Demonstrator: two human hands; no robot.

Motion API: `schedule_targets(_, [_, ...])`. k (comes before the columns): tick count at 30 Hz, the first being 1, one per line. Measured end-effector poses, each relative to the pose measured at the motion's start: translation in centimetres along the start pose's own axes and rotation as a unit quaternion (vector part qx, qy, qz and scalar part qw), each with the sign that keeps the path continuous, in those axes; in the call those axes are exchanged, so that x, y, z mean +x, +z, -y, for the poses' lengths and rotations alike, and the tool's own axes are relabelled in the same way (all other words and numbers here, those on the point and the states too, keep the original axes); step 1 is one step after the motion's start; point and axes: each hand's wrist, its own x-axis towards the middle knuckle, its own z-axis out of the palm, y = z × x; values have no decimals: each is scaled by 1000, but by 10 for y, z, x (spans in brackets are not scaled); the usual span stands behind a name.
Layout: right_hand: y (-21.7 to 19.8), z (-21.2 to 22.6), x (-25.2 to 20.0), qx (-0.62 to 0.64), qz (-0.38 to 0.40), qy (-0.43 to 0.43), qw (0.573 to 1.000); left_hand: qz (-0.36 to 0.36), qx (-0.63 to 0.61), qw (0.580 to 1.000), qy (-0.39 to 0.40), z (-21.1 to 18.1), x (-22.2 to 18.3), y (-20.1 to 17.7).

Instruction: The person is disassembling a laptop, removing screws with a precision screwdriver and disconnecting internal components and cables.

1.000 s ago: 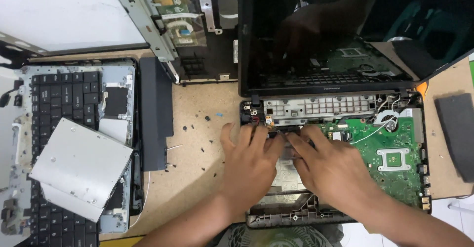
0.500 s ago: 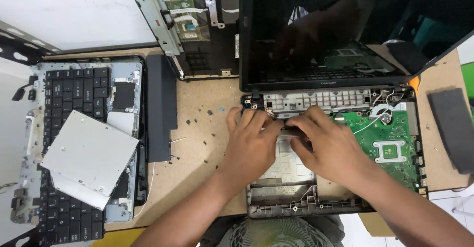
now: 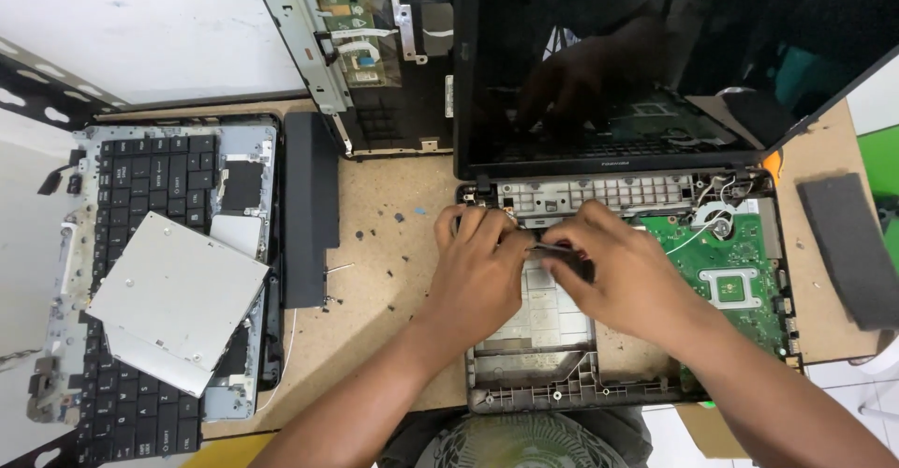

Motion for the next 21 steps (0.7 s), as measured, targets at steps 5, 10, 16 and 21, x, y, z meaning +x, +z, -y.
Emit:
schedule_targets(5, [-21, -9, 1, 39, -37, 11, 998, -1, 12, 1000, 20, -2, 0, -4])
schedule_targets(10, [-35, -10, 4, 67, -67, 18, 995, 6, 22, 999, 25, -2, -1, -3])
schedule_targets(16, [-41, 3, 8, 53, 5, 120, 991, 7, 33, 999, 42, -4, 0, -5])
schedule_targets(21, [-32, 10, 6, 22, 42, 139, 989, -9, 37, 997, 69, -3, -1, -4])
